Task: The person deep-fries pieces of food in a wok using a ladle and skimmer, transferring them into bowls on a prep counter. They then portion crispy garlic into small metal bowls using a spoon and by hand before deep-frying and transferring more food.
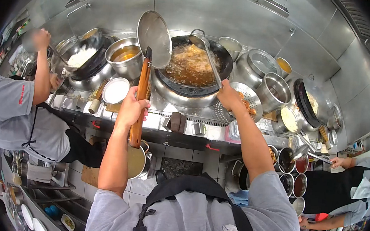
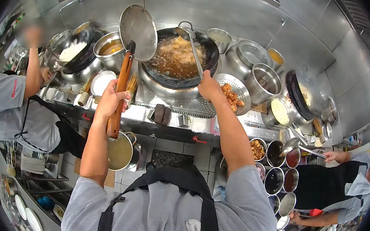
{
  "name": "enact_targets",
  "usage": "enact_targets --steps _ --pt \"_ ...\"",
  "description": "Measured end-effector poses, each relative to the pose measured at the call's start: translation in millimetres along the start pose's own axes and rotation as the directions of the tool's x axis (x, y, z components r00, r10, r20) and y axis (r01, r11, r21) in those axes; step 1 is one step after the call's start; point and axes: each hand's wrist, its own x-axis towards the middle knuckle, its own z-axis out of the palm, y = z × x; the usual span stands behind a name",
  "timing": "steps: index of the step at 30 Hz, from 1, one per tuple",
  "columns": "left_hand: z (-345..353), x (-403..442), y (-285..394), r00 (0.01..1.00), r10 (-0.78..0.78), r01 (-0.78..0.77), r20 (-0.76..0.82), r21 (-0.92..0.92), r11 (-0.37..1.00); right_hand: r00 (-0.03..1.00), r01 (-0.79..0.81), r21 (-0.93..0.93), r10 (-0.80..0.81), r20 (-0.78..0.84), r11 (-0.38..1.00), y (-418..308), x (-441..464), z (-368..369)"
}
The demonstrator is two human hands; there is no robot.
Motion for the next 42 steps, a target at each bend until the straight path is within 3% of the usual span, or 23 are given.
enact_targets --steps 5,8,15,18,21,25,29,35,38,42 --pt "1.7 -0.9 2.6 1.0 0.0 0.0 0.003 0.01 1.0 0.997 -0.041 0.223 0.026 0.072 0.974 0.8 -7.7 -6.0" --pt "1.3 3.6 -0.4 1.0 0.008 -0.008 0.007 0.007 1.0 1.0 0.004 0.191 -0.002 -0.013 0.982 -0.1 -0.5 -1.7" --pt "6.4 55.5 -12.8 0.999 0.046 -0.047 0.007 0.124 0.991 0.998 -0.045 0.187 0.052 -0.035 0.981 23.9 30.3 10.4" --pt "20.5 75.4 -3.9 1.0 0.013 -0.014 0.002 0.138 0.99 0.982 -0.189 0.406 0.169 0.085 0.894 16.1 10.4 -0.8" --pt "35.0 105.4 -13.5 0.997 -0.05 0.042 0.061 0.125 0.991 0.98 -0.198 0.65 0.131 0.152 0.733 27.8 4.9 -0.2" --pt "48.9 105.9 -24.9 0.972 -0.122 0.124 0.202 0.004 0.992 0.983 -0.176 0.751 0.067 0.174 0.637 36.5 -7.5 -7.6" --pt "52.7 87.8 -18.3 0.952 -0.145 0.178 0.271 -0.104 0.978 0.956 -0.292 0.804 0.147 0.253 0.517 36.8 -29.7 -10.7" --pt "49.7 66.6 -8.3 0.922 -0.201 0.265 0.33 -0.159 0.951 0.944 -0.307 0.931 0.19 0.271 0.197 13.0 -88.6 -5.1" --pt "49.9 56.7 -6.3 0.906 -0.211 0.292 0.368 -0.181 0.939 0.945 -0.317 0.939 0.133 0.3 0.134 3.6 -103.7 -1.2" --pt "46.1 48.3 -13.1 0.896 -0.182 0.281 0.405 -0.2 0.938 0.951 -0.291 0.936 0.17 0.26 0.199 5.3 -122.5 10.2"
